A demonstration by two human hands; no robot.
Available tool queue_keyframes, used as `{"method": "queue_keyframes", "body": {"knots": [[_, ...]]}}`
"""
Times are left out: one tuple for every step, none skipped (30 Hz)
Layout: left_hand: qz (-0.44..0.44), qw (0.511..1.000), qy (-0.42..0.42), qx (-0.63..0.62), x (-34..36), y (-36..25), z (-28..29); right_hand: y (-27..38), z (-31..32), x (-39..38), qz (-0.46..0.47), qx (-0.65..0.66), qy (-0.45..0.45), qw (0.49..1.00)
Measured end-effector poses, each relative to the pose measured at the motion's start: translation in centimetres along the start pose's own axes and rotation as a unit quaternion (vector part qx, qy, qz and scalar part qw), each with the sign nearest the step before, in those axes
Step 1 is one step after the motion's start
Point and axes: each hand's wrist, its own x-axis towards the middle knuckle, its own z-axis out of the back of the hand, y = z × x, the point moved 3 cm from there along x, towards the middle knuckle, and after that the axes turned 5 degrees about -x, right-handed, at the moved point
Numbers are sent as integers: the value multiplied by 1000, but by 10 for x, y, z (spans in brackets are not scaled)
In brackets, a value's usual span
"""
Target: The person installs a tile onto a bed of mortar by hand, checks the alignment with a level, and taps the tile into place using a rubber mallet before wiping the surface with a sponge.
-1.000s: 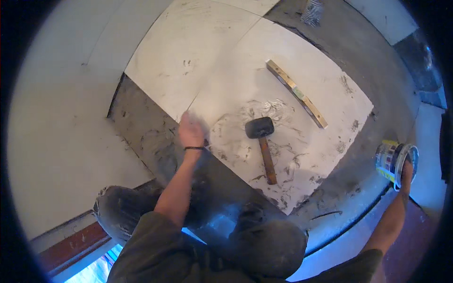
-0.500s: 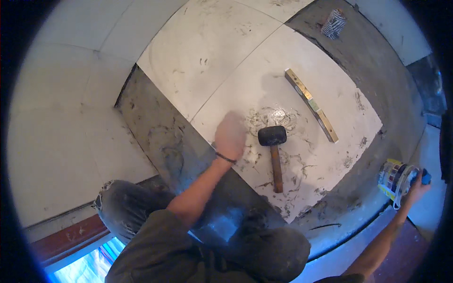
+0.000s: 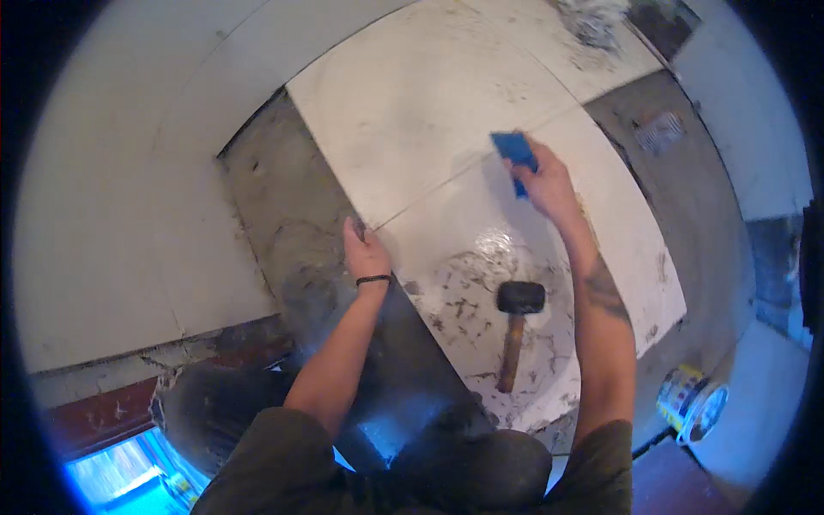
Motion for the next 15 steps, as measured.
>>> {"method": "queue_keyframes", "body": {"knots": [[20, 1000, -22, 0, 8, 10, 6, -1, -14, 32, 24, -13, 1, 1000], [45, 998, -45, 0, 14, 21, 12, -6, -22, 65, 19, -47, -27, 998], [84, 996, -28, -22, 17, 34, 16, -14, -28, 92, -8, -97, -46, 994], [127, 991, -10, -46, 16, 48, 17, -21, -32, 114, 13, -77, -81, 994], [166, 982, -1, -90, 15, 62, 19, -30, -36, 130, 0, -84, -109, 991], [168, 983, 6, -69, 13, 73, 18, -37, -46, 141, -18, -117, -99, 988], [168, 984, 5, -65, 12, 83, 18, -42, -56, 147, -51, -166, -90, 981], [178, 979, 7, -100, 6, 91, 14, -45, -70, 150, -107, -223, -80, 966], [223, 966, 21, -131, 2, 99, 10, -37, -93, 144, -53, -246, -80, 965], [196, 973, 22, -121, -1, 102, 7, -28, -117, 129, -42, -279, -70, 957], [206, 973, 37, -103, -6, 105, 4, -19, -140, 110, -30, -261, 2, 965], [213, 972, 52, -87, -8, 106, 1, -5, -168, 86, -53, -228, 49, 971], [193, 976, 55, -90, -10, 105, -1, 21, -192, 52, 78, -188, 22, 979], [185, 979, 54, -62, -11, 103, -2, 47, -215, 18, 178, -169, -5, 969], [150, 987, 41, -52, -11, 99, -2, 63, -233, -10, 158, -155, 86, 971]]}}
